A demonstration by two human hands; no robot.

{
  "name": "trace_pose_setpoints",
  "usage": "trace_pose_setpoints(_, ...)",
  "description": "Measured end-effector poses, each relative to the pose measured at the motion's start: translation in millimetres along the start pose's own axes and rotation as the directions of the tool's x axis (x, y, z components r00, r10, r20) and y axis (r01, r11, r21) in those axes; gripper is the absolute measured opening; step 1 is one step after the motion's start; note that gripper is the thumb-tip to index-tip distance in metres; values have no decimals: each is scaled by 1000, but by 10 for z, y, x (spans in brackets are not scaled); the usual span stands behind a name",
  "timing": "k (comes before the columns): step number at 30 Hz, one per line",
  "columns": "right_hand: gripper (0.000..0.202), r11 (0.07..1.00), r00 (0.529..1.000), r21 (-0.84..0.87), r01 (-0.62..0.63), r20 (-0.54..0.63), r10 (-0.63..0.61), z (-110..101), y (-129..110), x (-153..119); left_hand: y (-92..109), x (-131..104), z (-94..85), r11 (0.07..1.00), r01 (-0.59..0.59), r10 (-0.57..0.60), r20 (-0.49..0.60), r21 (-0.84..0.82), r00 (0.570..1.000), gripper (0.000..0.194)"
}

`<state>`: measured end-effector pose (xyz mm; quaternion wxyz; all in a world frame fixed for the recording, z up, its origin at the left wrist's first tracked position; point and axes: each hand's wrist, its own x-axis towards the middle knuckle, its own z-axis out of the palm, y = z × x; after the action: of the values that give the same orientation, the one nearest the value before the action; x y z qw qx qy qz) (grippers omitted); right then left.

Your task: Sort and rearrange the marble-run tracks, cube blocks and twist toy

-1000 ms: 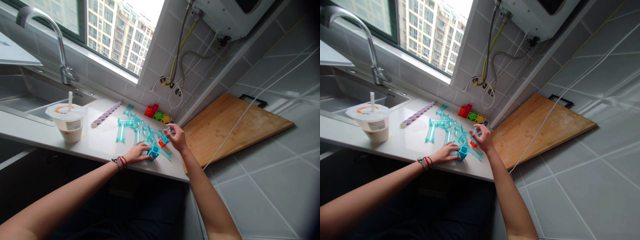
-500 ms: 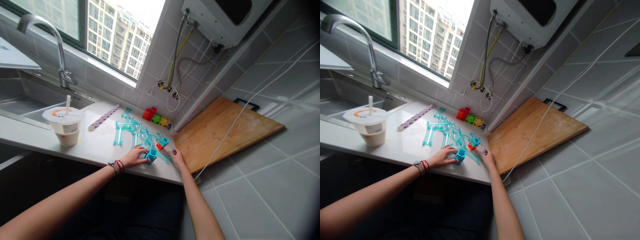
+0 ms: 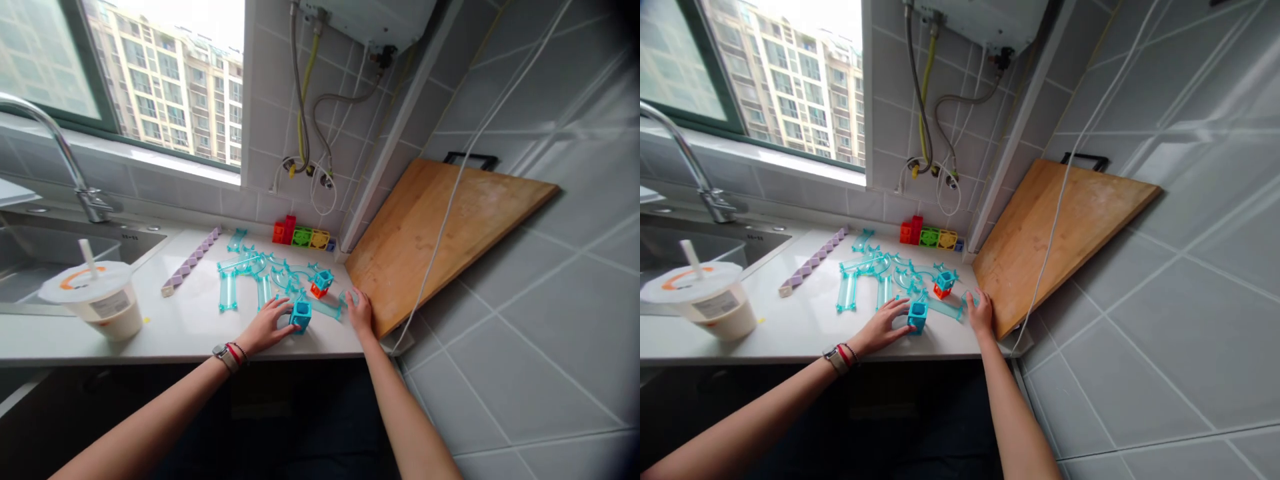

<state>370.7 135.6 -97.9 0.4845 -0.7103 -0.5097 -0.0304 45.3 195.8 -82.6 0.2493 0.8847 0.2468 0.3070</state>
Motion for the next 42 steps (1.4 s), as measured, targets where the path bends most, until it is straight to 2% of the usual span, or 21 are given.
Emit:
trace_pose_setpoints(5, 45, 993, 997, 88, 78, -27, -76, 43, -245, 3, -8, 3, 2, 999, 27, -28, 10, 45, 1000, 48)
trace_pose_setpoints(8, 51, 976, 996, 197, 89, 10, -93, 223, -465, 41, -1, 4, -8, 997, 33, -35, 26, 71, 999, 45)
trace_pose_setpoints(12, 77, 957, 999, 291, -3, 53, -13, 484, -687, 131, 26, 0, -26, 998, 34, -36, 37, 52, 999, 47)
trace_pose_setpoints(14, 73, 936, 997, 345, -70, 43, 59, 560, -735, 188, 36, -15, -33, 998, 56, -55, 41, -14, 998, 60)
trace_pose_setpoints(16, 60, 903, 990, 406, -139, 25, 141, 588, -749, 238, 40, -39, -42, 989, 88, -83, 41, -122, 996, 71)
trace_pose_setpoints(19, 52, 853, 973, 482, -199, -6, 230, 562, -751, 271, 35, -72, -72, 968, 111, -121, -34, -225, 992, 58)
trace_pose_setpoints(23, 60, 747, 949, 617, -248, -1, 316, 466, -817, 179, 53, -32, -151, 966, 149, -201, -247, -213, 948, 39)
trace_pose_setpoints(25, 63, 592, 928, 751, -292, 73, 365, 415, -889, 81, 106, 51, -205, 956, 168, -233, -276, -239, 933, 34)
trace_pose_setpoints(27, 63, 394, 909, 860, -324, 168, 382, 375, -979, -21, 196, 172, -259, 939, 171, -245, -229, -299, 942, 36)
trace_pose_setpoints(28, 63, 330, 906, 885, -328, 196, 375, 360, -1028, -64, 250, 241, -281, 928, 170, -243, -195, -331, 950, 38)
trace_pose_setpoints(30, 63, 329, 921, 892, -309, 194, 338, 340, -1131, -126, 357, 385, -313, 919, 163, -225, -138, -360, 964, 44)
trace_pose_setpoints(33, 64, 409, 954, 875, -258, 164, 250, 310, -1279, -149, 451, 589, -335, 955, 143, -173, -95, -259, 980, 59)
trace_pose_setpoints(36, 66, 409, 967, 881, -240, 179, 182, 249, -1374, -111, 445, 769, -359, 978, 137, -152, -89, -159, 984, 56)
trace_pose_setpoints(39, 66, 363, 957, 893, -266, 198, 213, 161, -1373, -51, 421, 917, -394, 977, 136, -149, -69, -167, 986, 46)
trace_pose_setpoints(42, 62, 311, 932, 902, -299, 206, 299, 85, -1315, -10, 476, 1018, -410, 987, 100, -101, 3, -126, 995, 58)
